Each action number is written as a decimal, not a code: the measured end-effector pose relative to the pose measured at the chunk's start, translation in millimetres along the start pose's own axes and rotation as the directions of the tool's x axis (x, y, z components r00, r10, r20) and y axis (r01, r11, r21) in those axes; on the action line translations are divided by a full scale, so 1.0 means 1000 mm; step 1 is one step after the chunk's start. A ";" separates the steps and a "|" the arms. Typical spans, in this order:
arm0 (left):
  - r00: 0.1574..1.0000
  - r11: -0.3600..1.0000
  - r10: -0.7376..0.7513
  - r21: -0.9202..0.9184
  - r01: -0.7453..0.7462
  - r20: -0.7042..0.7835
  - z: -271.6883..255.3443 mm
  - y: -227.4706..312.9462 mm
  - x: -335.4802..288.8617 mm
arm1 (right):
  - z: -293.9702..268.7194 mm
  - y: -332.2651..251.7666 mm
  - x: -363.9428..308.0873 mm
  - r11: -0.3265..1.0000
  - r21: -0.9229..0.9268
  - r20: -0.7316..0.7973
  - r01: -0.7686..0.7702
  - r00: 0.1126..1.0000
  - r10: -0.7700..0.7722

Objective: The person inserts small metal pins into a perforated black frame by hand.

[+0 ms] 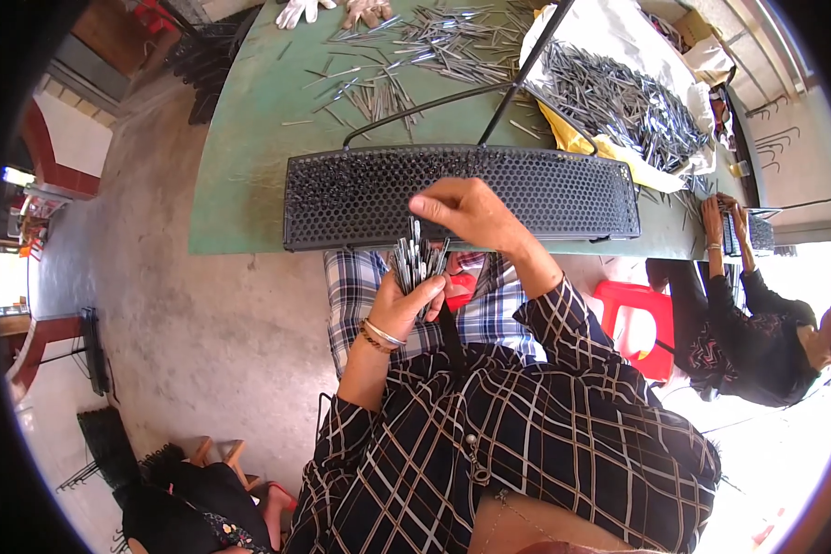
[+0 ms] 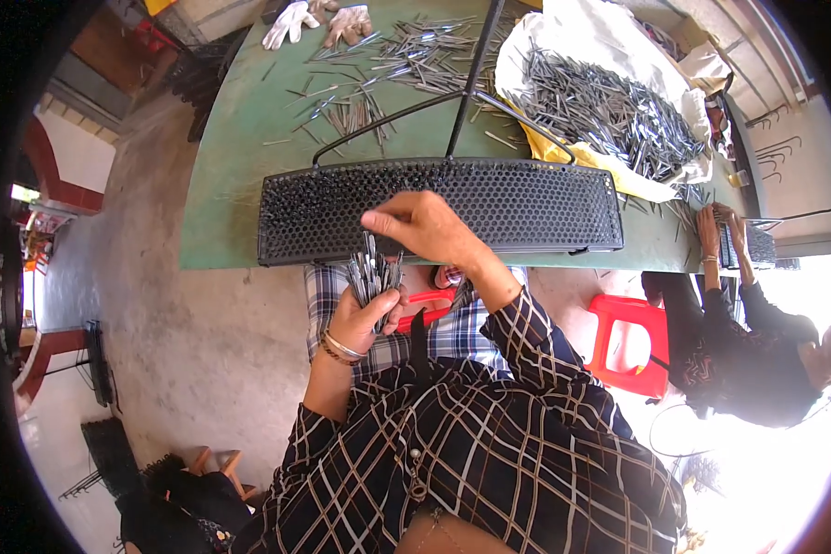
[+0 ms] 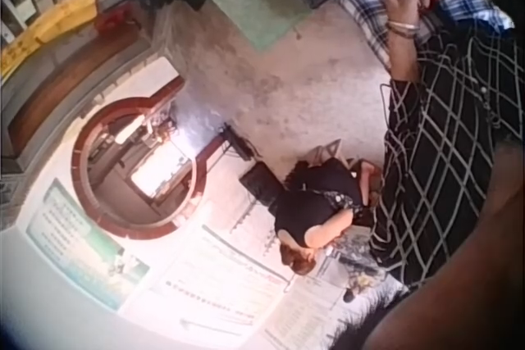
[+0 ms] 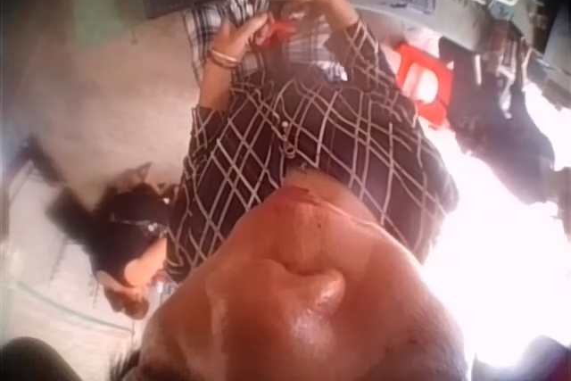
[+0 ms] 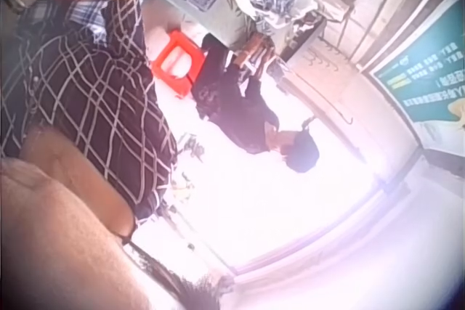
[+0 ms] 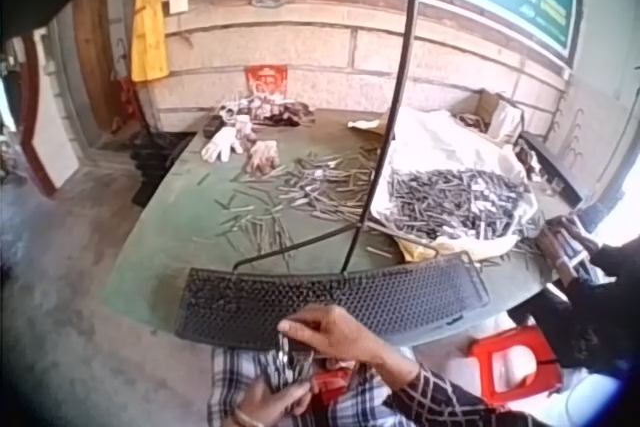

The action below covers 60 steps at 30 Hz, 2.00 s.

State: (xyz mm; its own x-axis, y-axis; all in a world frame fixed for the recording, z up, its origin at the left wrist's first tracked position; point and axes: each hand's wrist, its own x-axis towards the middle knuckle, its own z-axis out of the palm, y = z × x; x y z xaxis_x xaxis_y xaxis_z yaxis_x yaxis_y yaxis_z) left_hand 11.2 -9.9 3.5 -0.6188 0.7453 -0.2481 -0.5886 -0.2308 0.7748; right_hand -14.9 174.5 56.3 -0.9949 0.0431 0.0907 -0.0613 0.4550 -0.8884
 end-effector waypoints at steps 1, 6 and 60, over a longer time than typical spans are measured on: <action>1.000 1.000 0.007 0.009 -0.007 0.015 -0.001 -0.001 0.000 | -0.001 -0.002 -0.002 0.987 0.100 0.185 -0.126 0.977 0.105; 1.000 1.000 0.008 0.027 -0.008 0.006 0.003 0.000 0.003 | -0.004 0.001 -0.008 0.947 0.186 0.311 -0.263 0.930 0.197; 0.986 0.988 0.043 -0.139 -0.066 -0.159 0.009 -0.003 0.016 | -0.003 0.009 -0.025 0.966 0.171 0.066 -0.194 0.980 0.185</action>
State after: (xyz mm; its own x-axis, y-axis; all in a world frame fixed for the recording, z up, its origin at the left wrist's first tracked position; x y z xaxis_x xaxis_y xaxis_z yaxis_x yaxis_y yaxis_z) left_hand 7.5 8.6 2.1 -0.7186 0.6258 -0.3034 -0.6131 -0.3641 0.7011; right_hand 9.5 180.2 47.1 -0.9921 0.0675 -0.1055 0.1203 0.2787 -0.9528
